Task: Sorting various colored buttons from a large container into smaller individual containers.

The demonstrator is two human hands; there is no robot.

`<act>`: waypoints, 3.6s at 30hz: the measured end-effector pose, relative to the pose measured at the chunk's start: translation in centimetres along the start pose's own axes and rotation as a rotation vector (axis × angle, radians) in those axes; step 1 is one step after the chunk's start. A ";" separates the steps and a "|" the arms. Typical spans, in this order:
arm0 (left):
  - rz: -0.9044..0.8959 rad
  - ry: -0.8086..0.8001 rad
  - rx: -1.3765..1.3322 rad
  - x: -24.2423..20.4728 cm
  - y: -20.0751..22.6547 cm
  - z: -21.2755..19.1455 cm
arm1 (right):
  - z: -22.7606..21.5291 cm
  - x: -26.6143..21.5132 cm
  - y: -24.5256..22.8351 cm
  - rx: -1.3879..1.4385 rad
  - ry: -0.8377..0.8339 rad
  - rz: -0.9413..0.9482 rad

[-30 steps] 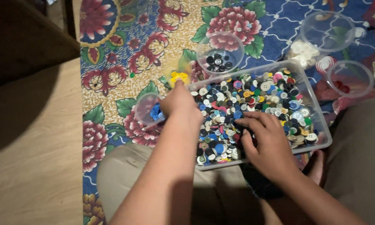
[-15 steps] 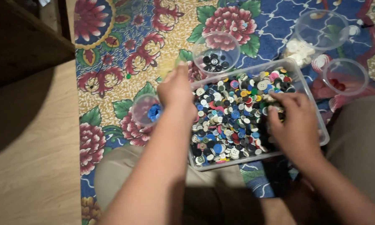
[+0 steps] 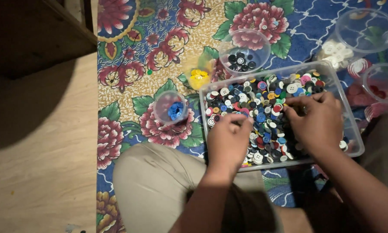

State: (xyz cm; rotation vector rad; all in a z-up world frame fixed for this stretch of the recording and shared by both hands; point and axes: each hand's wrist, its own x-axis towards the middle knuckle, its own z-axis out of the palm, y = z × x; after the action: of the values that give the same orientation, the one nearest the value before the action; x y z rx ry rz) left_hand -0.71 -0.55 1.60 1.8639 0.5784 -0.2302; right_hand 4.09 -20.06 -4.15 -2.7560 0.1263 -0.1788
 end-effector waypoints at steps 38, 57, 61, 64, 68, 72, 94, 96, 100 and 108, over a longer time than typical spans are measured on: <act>0.262 -0.206 0.542 -3.3 0.7 -1.1 | -1.8 -3.9 -5.9 0.282 -0.277 -0.180; 0.718 0.183 0.497 0.7 -2.0 0.3 | -3.5 -1.9 1.7 0.134 -0.269 -0.049; 0.468 0.125 0.590 4.1 -1.8 1.2 | -1.6 -3.2 2.0 0.190 -0.218 -0.088; 0.399 0.132 0.572 5.6 -2.5 2.0 | -1.5 -3.6 1.2 0.062 -0.173 -0.156; 0.306 0.071 0.633 6.0 -2.6 2.2 | -2.3 -3.2 0.5 0.131 -0.156 -0.143; 0.294 0.009 0.607 5.5 -2.9 1.7 | -2.5 -1.1 0.7 0.091 -0.055 -0.130; 0.490 0.012 0.533 3.0 -3.8 0.2 | -4.0 -0.2 0.6 0.309 -0.244 0.244; 0.471 0.001 0.536 2.8 -4.0 0.3 | -4.3 -0.4 1.3 0.357 -0.204 0.178; 0.504 0.013 0.456 1.1 -3.7 0.1 | -5.0 -0.4 0.9 0.394 -0.214 0.143; 0.496 0.065 0.438 -2.1 -3.1 0.3 | -2.9 -0.3 -0.4 0.137 -0.292 -0.223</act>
State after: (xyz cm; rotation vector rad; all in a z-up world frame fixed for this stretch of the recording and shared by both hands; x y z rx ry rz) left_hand -3.99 -0.59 -0.16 2.3795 0.0929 0.0403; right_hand 3.42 -20.71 -1.33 -2.6189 -0.2617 0.1528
